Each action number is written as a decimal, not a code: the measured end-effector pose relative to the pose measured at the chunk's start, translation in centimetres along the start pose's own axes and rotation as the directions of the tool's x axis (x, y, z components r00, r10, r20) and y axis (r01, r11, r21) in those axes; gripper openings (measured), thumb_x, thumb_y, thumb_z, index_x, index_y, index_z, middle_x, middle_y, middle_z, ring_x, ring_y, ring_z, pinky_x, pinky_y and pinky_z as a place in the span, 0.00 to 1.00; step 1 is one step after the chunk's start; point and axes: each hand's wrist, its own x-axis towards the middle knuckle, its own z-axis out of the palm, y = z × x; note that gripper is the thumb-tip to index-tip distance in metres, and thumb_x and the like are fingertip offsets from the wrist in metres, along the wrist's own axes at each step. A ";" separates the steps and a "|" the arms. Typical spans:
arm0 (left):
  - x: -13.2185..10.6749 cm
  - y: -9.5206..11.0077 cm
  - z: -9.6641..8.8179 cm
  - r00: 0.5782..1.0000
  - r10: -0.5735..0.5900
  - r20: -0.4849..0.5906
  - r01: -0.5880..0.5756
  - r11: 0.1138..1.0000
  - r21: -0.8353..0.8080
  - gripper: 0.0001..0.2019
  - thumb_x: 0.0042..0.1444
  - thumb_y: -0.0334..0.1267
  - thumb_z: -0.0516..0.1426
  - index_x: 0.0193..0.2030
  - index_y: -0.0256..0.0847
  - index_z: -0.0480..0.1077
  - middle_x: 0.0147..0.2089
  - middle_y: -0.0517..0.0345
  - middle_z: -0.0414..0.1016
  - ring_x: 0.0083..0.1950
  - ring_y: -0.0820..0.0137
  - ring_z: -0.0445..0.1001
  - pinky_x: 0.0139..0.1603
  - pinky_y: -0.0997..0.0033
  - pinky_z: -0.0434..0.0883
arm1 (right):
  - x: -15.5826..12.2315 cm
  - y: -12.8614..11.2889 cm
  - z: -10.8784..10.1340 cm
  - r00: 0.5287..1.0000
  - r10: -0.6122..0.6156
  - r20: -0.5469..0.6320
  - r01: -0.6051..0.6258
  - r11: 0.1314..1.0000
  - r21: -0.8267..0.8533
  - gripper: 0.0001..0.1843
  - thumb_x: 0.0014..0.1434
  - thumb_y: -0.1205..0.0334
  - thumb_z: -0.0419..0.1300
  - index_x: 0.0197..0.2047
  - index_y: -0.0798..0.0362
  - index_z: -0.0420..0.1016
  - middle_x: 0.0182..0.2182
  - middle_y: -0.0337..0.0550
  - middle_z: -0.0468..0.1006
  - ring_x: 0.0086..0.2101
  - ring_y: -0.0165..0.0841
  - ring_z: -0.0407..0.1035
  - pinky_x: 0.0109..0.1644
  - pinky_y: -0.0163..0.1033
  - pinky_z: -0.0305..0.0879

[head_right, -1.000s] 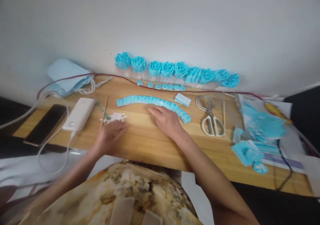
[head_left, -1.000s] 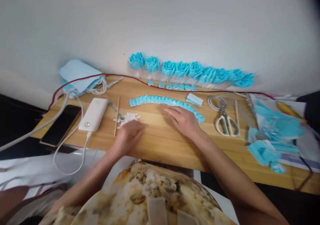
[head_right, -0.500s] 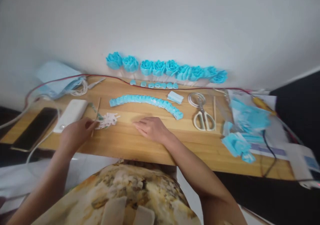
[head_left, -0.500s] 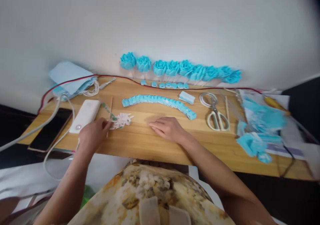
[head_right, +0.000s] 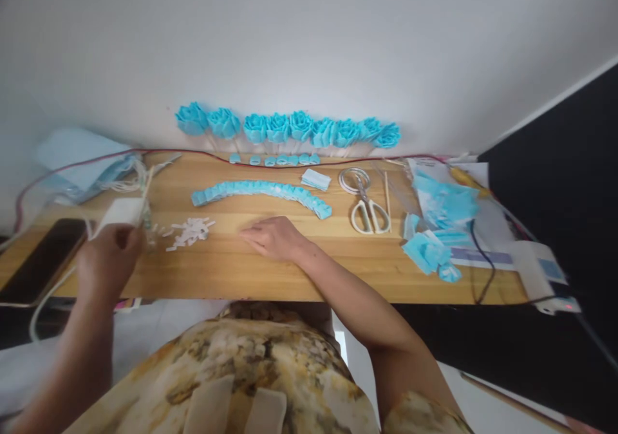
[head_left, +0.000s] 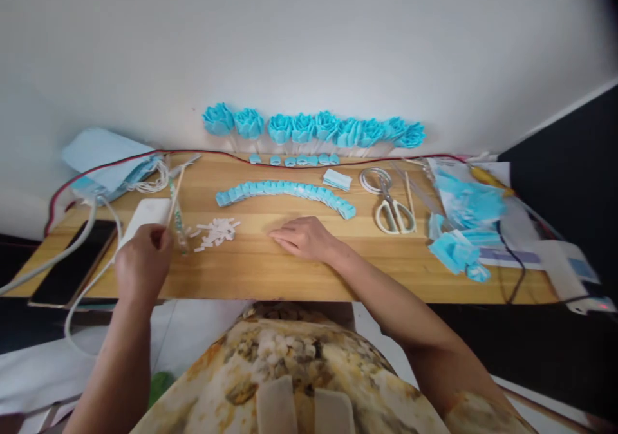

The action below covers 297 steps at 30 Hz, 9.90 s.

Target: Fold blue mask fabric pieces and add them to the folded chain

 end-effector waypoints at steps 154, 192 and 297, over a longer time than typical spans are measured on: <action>-8.7 21.8 5.9 0.379 0.925 -0.043 -0.724 0.267 -0.636 0.07 0.63 0.31 0.56 0.45 0.42 0.74 0.41 0.54 0.78 0.42 0.65 0.75 0.43 0.63 0.69 | -9.2 20.8 -15.8 0.796 0.603 0.044 -0.600 0.797 -0.060 0.11 0.63 0.64 0.55 0.39 0.54 0.80 0.37 0.44 0.82 0.36 0.33 0.72 0.41 0.35 0.61; -8.6 24.6 6.2 0.760 0.495 0.421 0.279 0.337 -0.899 0.12 0.53 0.47 0.62 0.37 0.39 0.74 0.34 0.59 0.76 0.33 0.74 0.69 0.35 0.73 0.67 | -6.8 0.3 -9.2 0.577 0.815 -0.053 -0.387 0.330 0.861 0.09 0.57 0.53 0.65 0.34 0.47 0.85 0.31 0.38 0.80 0.24 0.26 0.60 0.27 0.36 0.57; -6.3 26.5 11.2 0.382 0.886 0.262 -0.879 0.436 -0.194 0.19 0.70 0.37 0.45 0.48 0.42 0.79 0.34 0.50 0.77 0.37 0.62 0.73 0.35 0.65 0.61 | -9.1 6.4 -6.2 0.432 0.884 -0.180 -0.869 0.462 0.179 0.07 0.58 0.61 0.59 0.32 0.51 0.79 0.31 0.42 0.83 0.33 0.37 0.76 0.39 0.39 0.66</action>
